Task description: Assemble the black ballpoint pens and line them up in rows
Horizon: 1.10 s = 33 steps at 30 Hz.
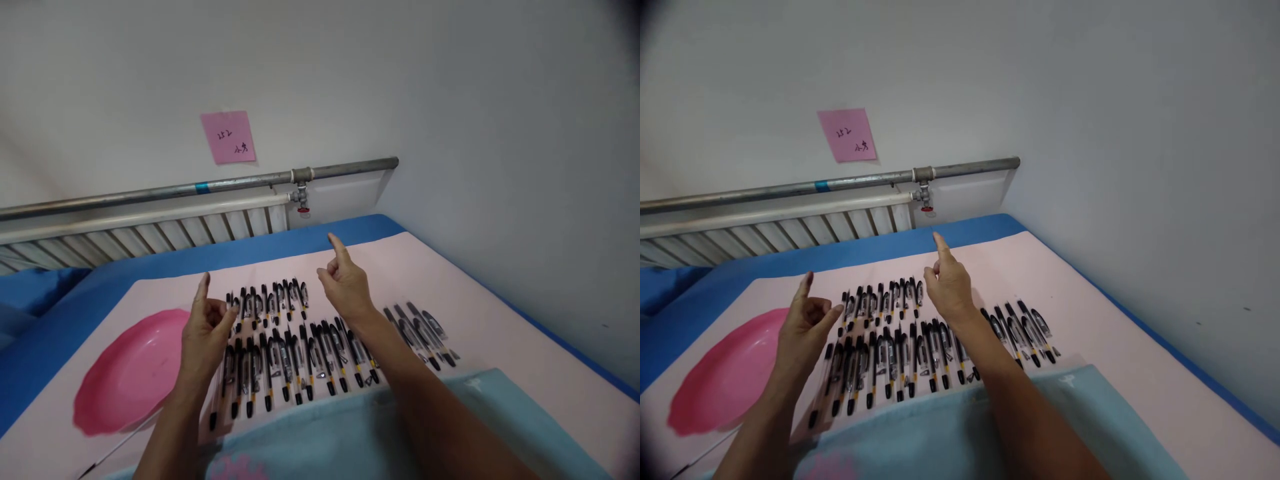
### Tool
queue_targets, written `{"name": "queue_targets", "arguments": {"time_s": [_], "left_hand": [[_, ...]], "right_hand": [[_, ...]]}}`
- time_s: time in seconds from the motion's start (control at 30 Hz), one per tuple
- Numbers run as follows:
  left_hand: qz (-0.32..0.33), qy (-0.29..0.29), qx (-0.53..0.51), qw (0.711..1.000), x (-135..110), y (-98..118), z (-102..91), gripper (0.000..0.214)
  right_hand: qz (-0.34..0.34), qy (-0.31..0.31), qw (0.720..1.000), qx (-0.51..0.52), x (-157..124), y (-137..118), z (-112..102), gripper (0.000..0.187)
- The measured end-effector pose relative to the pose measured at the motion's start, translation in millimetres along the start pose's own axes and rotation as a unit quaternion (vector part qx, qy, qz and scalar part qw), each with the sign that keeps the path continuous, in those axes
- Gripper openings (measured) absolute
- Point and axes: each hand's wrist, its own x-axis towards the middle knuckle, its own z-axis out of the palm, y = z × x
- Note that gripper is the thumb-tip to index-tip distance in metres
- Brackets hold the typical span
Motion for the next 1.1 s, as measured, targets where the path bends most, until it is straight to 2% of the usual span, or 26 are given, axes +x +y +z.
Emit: {"name": "queue_targets", "arguments": {"time_s": [0.1, 0.2, 0.4, 0.5, 0.6, 0.83, 0.93, 1.03, 1.1], "left_hand": [[-0.029, 0.028, 0.069, 0.997, 2, -11, -2.2, 0.048], [-0.065, 0.001, 0.161, 0.985, 6, -24, -0.4, 0.036], [-0.041, -0.086, 0.369, 0.924, 14, -42, 14.0, 0.028], [-0.067, -0.117, 0.412, 0.901, 18, -46, 19.0, 0.027], [-0.094, -0.125, 0.419, 0.894, 21, -47, 21.2, 0.026], [-0.118, -0.084, 0.394, 0.908, 22, -39, 18.4, 0.029], [-0.11, -0.05, 0.361, 0.925, 21, -31, 15.3, 0.033], [-0.09, -0.016, 0.232, 0.969, 15, -16, 21.2, 0.032], [-0.067, -0.019, 0.136, 0.988, 5, -4, 32.5, 0.031]], "right_hand": [[0.001, -0.004, 1.0, -0.008, 0, 1, 3, 0.051], [-0.01, -0.01, 1.0, -0.011, -2, 1, 5, 0.04], [-0.04, -0.022, 0.999, -0.007, -5, 0, 9, 0.033], [-0.047, -0.027, 0.998, -0.012, -6, 0, 11, 0.032], [-0.051, -0.036, 0.998, -0.017, -7, -1, 11, 0.03], [-0.075, -0.046, 0.996, -0.019, -8, -1, 13, 0.028], [-0.075, -0.054, 0.996, -0.003, -11, -4, 17, 0.028], [-0.033, -0.095, 0.993, 0.057, -17, -12, 22, 0.026], [0.023, -0.144, 0.982, 0.123, -21, -20, 27, 0.024]]}}
